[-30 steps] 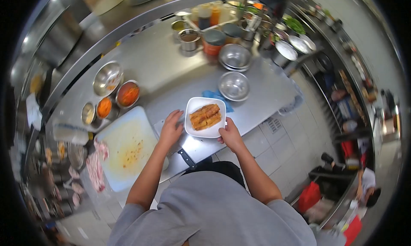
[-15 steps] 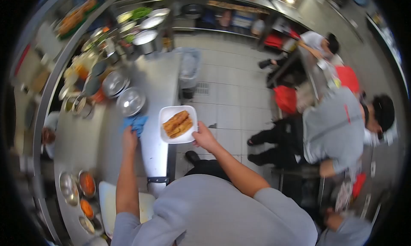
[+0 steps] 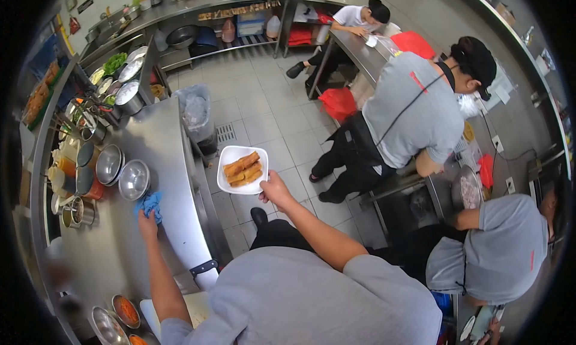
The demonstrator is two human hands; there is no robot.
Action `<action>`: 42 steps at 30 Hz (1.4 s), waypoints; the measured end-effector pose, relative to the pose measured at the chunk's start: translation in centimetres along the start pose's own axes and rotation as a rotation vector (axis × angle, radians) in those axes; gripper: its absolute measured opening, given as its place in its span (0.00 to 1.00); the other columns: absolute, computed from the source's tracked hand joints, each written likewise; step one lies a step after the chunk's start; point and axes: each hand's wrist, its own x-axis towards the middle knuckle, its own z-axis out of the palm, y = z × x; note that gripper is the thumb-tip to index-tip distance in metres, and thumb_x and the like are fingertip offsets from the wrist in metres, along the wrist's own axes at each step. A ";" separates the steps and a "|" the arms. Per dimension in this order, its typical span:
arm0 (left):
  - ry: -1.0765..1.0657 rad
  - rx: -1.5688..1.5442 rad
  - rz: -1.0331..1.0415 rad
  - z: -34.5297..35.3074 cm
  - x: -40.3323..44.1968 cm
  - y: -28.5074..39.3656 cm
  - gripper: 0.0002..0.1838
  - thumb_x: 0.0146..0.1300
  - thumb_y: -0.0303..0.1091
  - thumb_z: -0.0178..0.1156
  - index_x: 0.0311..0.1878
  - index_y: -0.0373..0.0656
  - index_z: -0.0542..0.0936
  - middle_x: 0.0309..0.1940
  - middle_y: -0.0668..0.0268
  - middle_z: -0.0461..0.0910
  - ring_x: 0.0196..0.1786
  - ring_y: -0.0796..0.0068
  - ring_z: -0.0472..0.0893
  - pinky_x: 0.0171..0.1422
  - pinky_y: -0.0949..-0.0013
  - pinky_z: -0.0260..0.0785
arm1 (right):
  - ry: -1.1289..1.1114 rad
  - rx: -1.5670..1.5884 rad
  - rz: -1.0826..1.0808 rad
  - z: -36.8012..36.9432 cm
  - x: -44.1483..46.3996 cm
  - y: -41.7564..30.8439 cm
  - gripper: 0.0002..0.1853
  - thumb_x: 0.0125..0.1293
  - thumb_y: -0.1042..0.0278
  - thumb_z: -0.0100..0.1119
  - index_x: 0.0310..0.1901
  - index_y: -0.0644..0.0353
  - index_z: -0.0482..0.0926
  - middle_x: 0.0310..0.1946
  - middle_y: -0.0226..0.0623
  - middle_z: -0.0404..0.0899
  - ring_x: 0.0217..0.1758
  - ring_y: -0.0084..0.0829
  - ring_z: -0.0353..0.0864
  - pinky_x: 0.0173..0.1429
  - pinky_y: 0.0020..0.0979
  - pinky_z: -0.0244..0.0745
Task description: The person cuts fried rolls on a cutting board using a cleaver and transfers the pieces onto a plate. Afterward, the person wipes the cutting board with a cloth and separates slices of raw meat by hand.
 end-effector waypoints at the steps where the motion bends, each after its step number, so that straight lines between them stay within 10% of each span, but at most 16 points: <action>1: -0.010 -0.001 0.009 0.2 0.0 -0.3 0.20 0.69 0.43 0.70 0.52 0.38 0.77 0.45 0.45 0.86 0.49 0.36 0.84 0.52 0.43 0.75 | 0.038 0.012 0.013 -1.2 -0.1 0.0 0.29 0.71 0.73 0.52 0.72 0.72 0.62 0.37 0.43 0.82 0.26 0.27 0.82 0.25 0.30 0.78; 13: 0.031 -0.139 -0.017 1.2 0.2 -0.4 0.19 0.66 0.35 0.73 0.50 0.33 0.76 0.44 0.44 0.84 0.48 0.39 0.83 0.55 0.49 0.74 | 0.275 0.258 -0.067 -18.4 15.9 -6.2 0.13 0.79 0.66 0.49 0.57 0.63 0.74 0.34 0.42 0.87 0.24 0.22 0.80 0.25 0.25 0.76; 25: 0.223 0.137 -0.123 4.8 -2.0 1.7 0.34 0.56 0.15 0.58 0.71 0.35 0.78 0.63 0.44 0.81 0.64 0.40 0.79 0.74 0.49 0.70 | 0.717 0.406 -0.269 -44.0 45.9 -21.1 0.14 0.79 0.66 0.47 0.53 0.66 0.78 0.30 0.39 0.86 0.23 0.23 0.81 0.23 0.25 0.77; 36: 0.685 0.440 -0.236 9.2 -0.4 13.1 0.35 0.65 0.32 0.64 0.77 0.43 0.72 0.64 0.40 0.79 0.63 0.34 0.77 0.71 0.42 0.69 | 1.087 0.593 -0.180 -64.2 57.2 -24.8 0.18 0.76 0.65 0.50 0.59 0.68 0.76 0.35 0.44 0.84 0.28 0.30 0.84 0.26 0.27 0.79; 42: 0.404 0.411 -0.350 8.2 2.5 17.3 0.34 0.67 0.39 0.66 0.75 0.36 0.73 0.62 0.40 0.82 0.59 0.33 0.82 0.67 0.42 0.74 | 1.147 0.669 -0.168 -68.7 58.1 -24.2 0.16 0.76 0.67 0.51 0.59 0.68 0.76 0.36 0.44 0.85 0.28 0.31 0.85 0.26 0.28 0.79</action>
